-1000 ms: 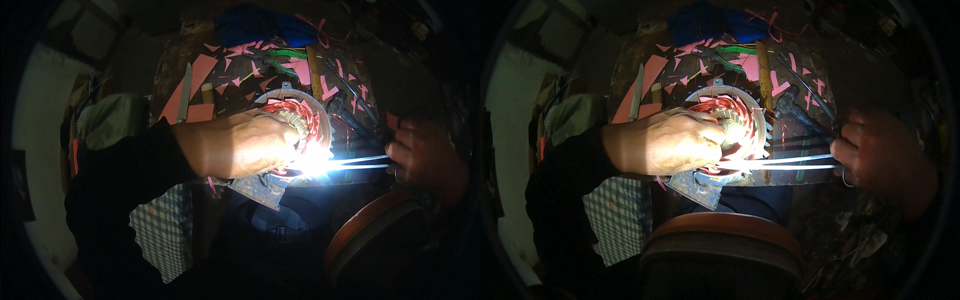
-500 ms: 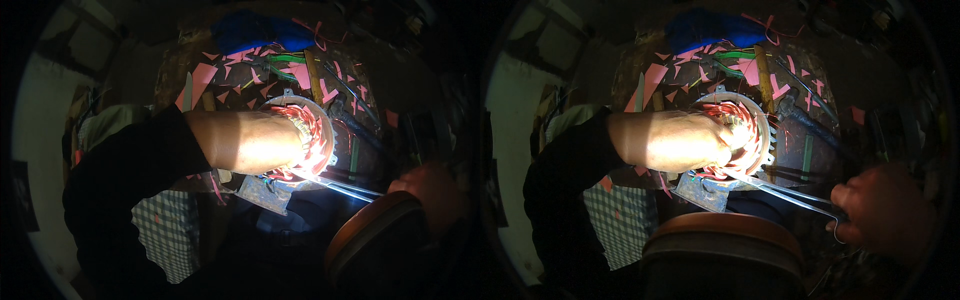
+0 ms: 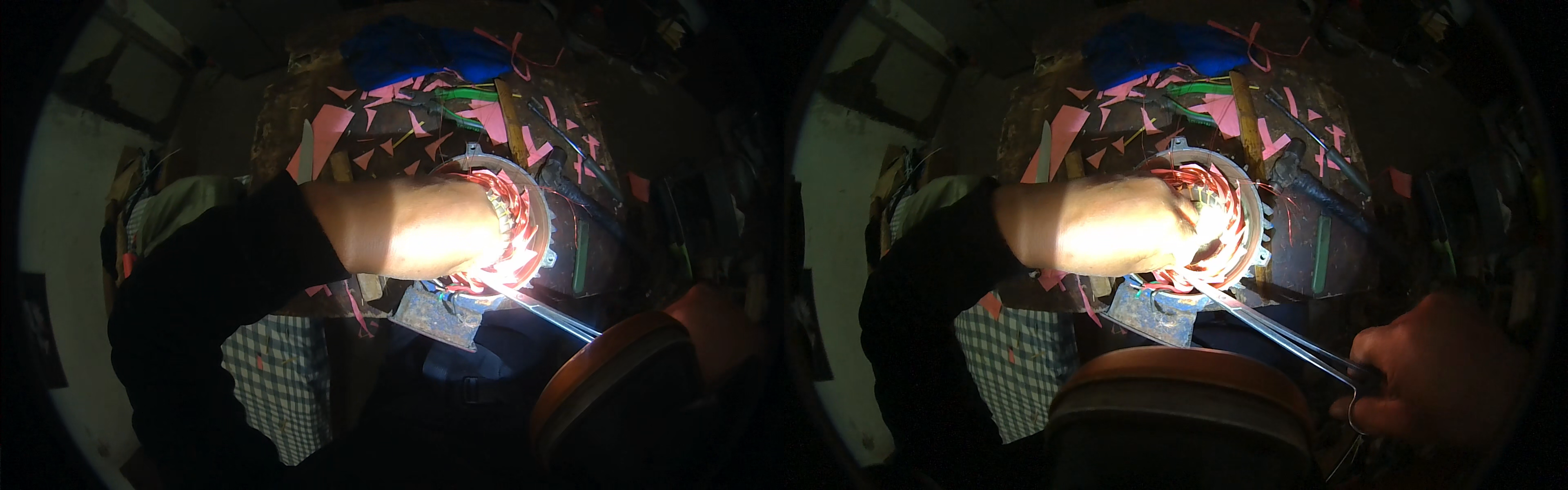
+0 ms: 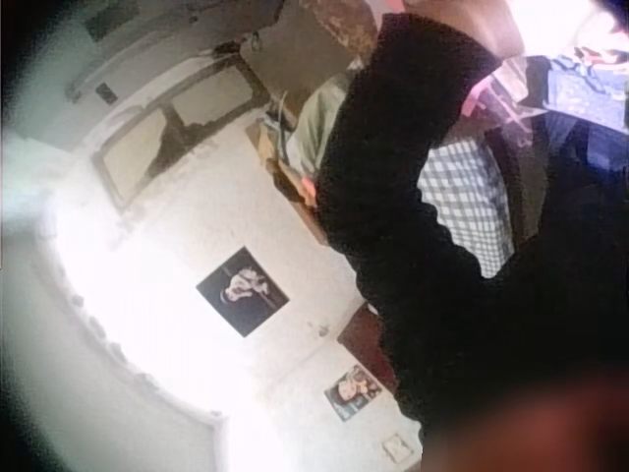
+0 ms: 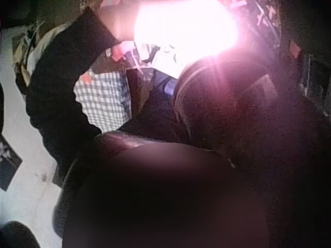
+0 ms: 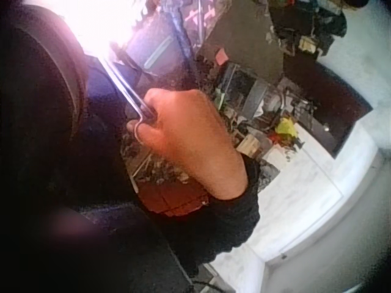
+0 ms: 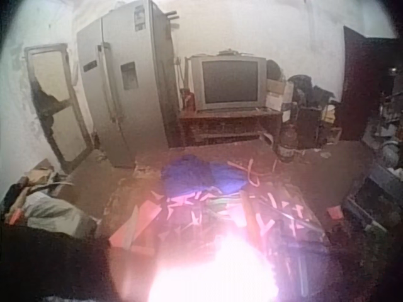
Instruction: The person holds a circular electrical component with red windings and uses a soldering iron to apply heat to the wire connections. They repeatedly reposition the component and apply solder to different points on the assembly.
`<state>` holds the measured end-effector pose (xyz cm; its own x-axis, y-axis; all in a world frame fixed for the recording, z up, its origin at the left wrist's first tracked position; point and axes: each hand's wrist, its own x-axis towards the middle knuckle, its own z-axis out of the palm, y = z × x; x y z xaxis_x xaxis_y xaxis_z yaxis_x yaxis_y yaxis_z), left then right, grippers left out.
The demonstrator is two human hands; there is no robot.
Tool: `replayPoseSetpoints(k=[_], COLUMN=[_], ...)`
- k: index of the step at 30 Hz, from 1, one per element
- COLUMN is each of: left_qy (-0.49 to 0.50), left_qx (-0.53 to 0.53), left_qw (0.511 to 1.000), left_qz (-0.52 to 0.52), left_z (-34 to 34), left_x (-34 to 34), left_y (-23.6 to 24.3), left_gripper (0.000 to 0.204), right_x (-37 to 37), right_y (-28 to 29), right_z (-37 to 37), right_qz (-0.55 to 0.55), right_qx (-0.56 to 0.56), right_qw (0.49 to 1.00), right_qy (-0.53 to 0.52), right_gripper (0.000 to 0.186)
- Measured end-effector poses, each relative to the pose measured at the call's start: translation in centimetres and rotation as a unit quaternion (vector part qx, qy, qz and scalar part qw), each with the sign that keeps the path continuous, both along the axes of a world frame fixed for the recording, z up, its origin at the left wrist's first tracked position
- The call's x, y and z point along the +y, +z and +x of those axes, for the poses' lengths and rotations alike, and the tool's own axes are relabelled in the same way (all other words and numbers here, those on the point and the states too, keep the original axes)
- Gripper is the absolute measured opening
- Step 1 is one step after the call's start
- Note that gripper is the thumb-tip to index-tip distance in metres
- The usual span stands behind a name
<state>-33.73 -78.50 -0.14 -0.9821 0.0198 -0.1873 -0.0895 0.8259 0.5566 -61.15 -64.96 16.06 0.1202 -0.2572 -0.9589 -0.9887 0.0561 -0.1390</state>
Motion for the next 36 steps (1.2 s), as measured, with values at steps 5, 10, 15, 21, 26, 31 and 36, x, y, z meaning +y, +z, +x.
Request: replayPoseSetpoints(k=[5, 10, 15, 21, 26, 31, 36], left_qy=[0.007, 0.020, 0.024, 0.037, 0.026, 0.053, 0.028], left_qx=[-0.023, 0.057, 0.065, 0.102, 0.063, -0.002, -0.064], left_qw=[1.000, 0.998, 0.998, 0.994, 0.997, 0.989, 0.989], left_qz=[0.013, 0.005, 0.012, 0.010, 0.044, 0.137, 0.133], left_z=[0.2, 0.5, 0.3, 0.1, 0.4, -0.2, -1.3], left_x=[-0.1, 0.5, 0.4, 0.6, 0.1, -0.5, -1.1], left_y=[0.1, -0.5, -0.8, -1.1, -0.4, 0.9, 1.8], left_gripper=[0.019, 0.024, 0.017, 0.017, 0.017, 0.017, 0.018], right_x=[-0.1, -1.3, -2.2, -3.4, -1.9, 0.0, 1.0], right_y=[0.5, 0.6, 1.0, 2.0, 1.8, 1.4, 1.2], right_z=[0.7, 1.7, 2.8, 3.2, 2.1, 1.0, 0.5], right_qz=[-0.017, 0.006, -0.021, 0.023, -0.004, -0.028, -0.038], right_qx=[-0.025, -0.006, -0.030, 0.016, 0.040, 0.045, 0.040], right_qw=[0.999, 0.999, 0.999, 0.999, 0.998, 0.996, 0.993], right_qy=[-0.027, -0.046, 0.037, -0.017, 0.054, 0.067, 0.102], right_gripper=[0.050, 0.054, 0.054, 0.064, 0.072, 0.072, 0.065])
